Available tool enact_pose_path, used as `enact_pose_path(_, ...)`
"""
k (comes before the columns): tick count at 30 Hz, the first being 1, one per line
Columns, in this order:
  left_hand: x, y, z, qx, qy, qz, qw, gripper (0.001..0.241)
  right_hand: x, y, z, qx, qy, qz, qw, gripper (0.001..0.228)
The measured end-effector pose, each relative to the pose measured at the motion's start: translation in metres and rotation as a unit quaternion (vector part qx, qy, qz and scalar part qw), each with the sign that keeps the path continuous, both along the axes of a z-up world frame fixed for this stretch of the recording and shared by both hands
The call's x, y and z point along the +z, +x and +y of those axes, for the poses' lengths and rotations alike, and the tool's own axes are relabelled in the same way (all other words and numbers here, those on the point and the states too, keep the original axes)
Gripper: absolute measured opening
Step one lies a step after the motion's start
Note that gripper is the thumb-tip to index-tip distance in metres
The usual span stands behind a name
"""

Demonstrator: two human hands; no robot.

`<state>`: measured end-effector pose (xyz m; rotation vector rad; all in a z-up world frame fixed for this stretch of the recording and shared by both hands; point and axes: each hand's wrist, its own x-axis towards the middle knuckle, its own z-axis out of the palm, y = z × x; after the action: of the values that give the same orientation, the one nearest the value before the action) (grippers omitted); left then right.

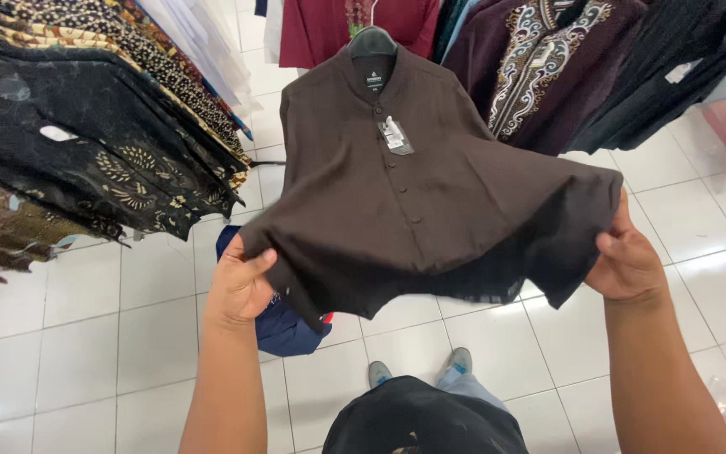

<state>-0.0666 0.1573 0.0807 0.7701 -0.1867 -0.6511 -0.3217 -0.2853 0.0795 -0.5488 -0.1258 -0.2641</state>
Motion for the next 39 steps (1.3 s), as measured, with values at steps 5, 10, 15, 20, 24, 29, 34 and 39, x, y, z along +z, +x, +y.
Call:
enact_pose_path(5, 0.019, -0.004, -0.008, 0.065, 0.203, -0.123, 0.969, 0.049, 0.020, 0.019, 0.002, -0.134, -0.126, 0.185, 0.965, 0.039)
enact_pose_path(10, 0.011, -0.005, -0.021, 0.165, 0.238, -0.013, 0.957, 0.010, 0.024, 0.035, 0.008, -0.201, -0.108, 0.256, 0.939, 0.012)
enact_pose_path(15, 0.079, -0.033, -0.060, 0.201, 0.469, -0.026, 0.859, 0.030, 0.053, 0.045, 0.004, -0.279, -0.013, 0.370, 0.886, 0.010)
enact_pose_path(20, 0.069, -0.038, -0.073, 0.200, 0.501, -0.259, 0.801, 0.041, 0.056, 0.036, -0.025, -0.331, -0.118, 0.410, 0.842, 0.023)
enact_pose_path(24, 0.081, -0.053, -0.109, 0.193, 0.501, -0.010, 0.843, 0.040, 0.022, 0.045, -0.055, -0.334, -0.122, 0.437, 0.826, 0.010)
enact_pose_path(29, 0.058, -0.057, -0.145, 0.177, 0.293, 0.003, 0.940, 0.043, 0.046, 0.062, -0.039, -0.236, -0.145, 0.390, 0.878, 0.013)
enact_pose_path(34, 0.078, -0.061, -0.142, 0.218, 0.377, 0.063, 0.898, 0.060, 0.009, 0.055, -0.138, -0.319, -0.058, 0.484, 0.813, 0.014)
enact_pose_path(39, 0.069, -0.073, -0.153, 0.201, 0.432, -0.003, 0.879, 0.069, 0.027, 0.046, -0.152, -0.310, -0.032, 0.451, 0.836, 0.008)
